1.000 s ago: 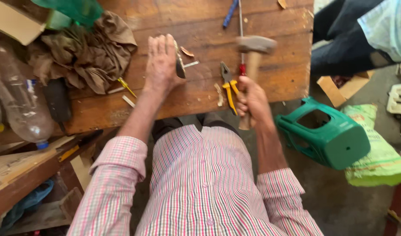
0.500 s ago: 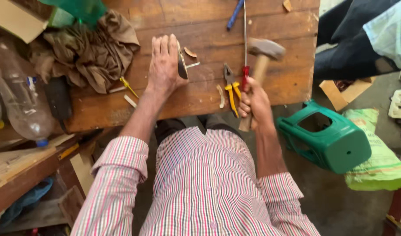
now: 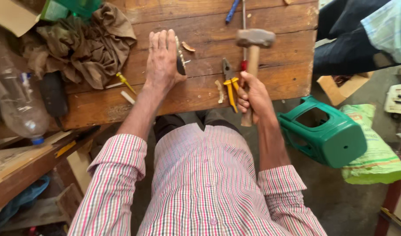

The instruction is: The person works on a motor stator at a wooden workbench, using a screwdriver and pliers to pry at the copper windings and a hammer to tap the stator. They rotate the stator, pull out pieces of copper wire, and set the removed pieces on the table and into a cardboard box.

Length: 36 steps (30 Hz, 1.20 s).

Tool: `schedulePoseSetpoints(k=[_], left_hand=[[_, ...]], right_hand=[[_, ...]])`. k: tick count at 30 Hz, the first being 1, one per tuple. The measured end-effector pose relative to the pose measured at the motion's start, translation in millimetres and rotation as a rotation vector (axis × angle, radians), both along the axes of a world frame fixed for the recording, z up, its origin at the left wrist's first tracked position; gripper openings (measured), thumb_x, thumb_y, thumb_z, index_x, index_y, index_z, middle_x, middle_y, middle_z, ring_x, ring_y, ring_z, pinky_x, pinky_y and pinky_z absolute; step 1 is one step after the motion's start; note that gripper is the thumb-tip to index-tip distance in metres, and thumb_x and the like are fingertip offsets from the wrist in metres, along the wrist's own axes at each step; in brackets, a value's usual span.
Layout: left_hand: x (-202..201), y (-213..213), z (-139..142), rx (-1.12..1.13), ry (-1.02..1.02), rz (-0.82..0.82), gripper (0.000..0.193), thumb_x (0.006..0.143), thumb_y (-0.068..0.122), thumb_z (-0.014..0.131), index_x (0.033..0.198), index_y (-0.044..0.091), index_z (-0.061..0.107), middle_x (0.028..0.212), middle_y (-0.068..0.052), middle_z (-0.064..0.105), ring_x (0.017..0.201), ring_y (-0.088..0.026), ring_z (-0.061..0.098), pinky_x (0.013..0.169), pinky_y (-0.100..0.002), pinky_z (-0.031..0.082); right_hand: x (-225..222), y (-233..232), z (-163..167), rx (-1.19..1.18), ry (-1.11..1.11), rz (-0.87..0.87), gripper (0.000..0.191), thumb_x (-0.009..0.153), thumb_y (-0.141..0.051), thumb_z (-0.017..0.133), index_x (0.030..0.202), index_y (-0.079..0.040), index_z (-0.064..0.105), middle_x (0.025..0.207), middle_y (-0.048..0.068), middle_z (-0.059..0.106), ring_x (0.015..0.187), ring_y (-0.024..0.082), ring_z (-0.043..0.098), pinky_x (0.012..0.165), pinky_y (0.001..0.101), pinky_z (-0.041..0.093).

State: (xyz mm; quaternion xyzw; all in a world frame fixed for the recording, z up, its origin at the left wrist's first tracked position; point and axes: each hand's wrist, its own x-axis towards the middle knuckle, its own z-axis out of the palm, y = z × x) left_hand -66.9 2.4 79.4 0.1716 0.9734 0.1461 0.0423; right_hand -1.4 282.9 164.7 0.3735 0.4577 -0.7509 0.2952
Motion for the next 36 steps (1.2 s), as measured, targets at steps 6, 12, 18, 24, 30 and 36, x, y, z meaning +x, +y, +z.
schedulePoseSetpoints(k=[6, 12, 18, 24, 30, 36], left_hand=[[-2.9, -0.1, 6.6, -0.008, -0.036, 0.022, 0.135, 0.047, 0.040, 0.101, 0.148, -0.013, 0.030, 0.140, -0.030, 0.043, 0.137, -0.046, 0.039, 0.125, -0.054, 0.022], [0.8, 3.1, 8.9, -0.079, 0.076, -0.011, 0.123, 0.050, 0.034, 0.093, 0.148, -0.010, 0.034, 0.142, -0.028, 0.045, 0.138, -0.043, 0.040, 0.124, -0.053, 0.023], [-8.1, 6.6, 24.9, -0.154, -0.051, 0.023, 0.120, 0.056, 0.041, 0.091, 0.149, -0.010, 0.034, 0.144, -0.027, 0.044, 0.140, -0.041, 0.037, 0.123, -0.055, 0.018], [6.6, -45.3, 37.9, 0.403, 0.120, 0.358, 0.068, 0.083, 0.042, 0.079, 0.136, 0.003, 0.059, 0.134, -0.015, 0.062, 0.130, -0.029, 0.055, 0.115, -0.046, 0.041], [74.6, -107.7, 9.5, 0.877, -0.276, 0.650, 0.035, 0.102, 0.021, 0.071, 0.131, 0.003, 0.067, 0.120, -0.010, 0.071, 0.108, -0.020, 0.065, 0.097, -0.034, 0.054], [94.5, -64.8, -13.3, 1.209, -0.408, 0.585, 0.049, 0.091, 0.016, 0.073, 0.138, 0.006, 0.059, 0.125, -0.009, 0.069, 0.115, -0.018, 0.064, 0.098, -0.034, 0.052]], right_hand=[[17.7, -35.3, -14.8, -0.005, -0.023, -0.115, 0.024, 0.098, -0.039, 0.059, 0.088, -0.021, 0.049, 0.053, -0.008, 0.035, 0.037, 0.006, 0.034, 0.033, 0.0247, 0.030], [23.8, -62.8, -20.4, -0.029, -0.098, 0.284, 0.029, 0.097, -0.040, 0.061, 0.090, -0.013, 0.053, 0.053, -0.004, 0.040, 0.037, 0.007, 0.035, 0.033, 0.0257, 0.032], [20.9, -25.7, -19.1, 0.167, 0.009, 0.089, 0.032, 0.098, -0.043, 0.061, 0.088, -0.013, 0.052, 0.055, -0.005, 0.041, 0.039, 0.007, 0.037, 0.034, 0.0252, 0.033], [57.8, 44.7, -47.5, 0.851, 0.043, 0.135, 0.032, 0.093, -0.041, 0.070, 0.108, -0.013, 0.064, 0.064, 0.004, 0.055, 0.049, 0.016, 0.054, 0.044, 0.0348, 0.045], [84.4, 94.1, -76.6, 1.601, 0.232, 0.403, 0.040, 0.087, -0.037, 0.082, 0.108, -0.004, 0.070, 0.097, 0.024, 0.074, 0.092, 0.046, 0.069, 0.082, 0.0537, 0.053], [81.2, 85.6, -105.5, 1.562, 0.315, 0.306, 0.035, 0.086, -0.027, 0.081, 0.108, -0.005, 0.066, 0.095, 0.021, 0.074, 0.091, 0.043, 0.071, 0.082, 0.0525, 0.054]])
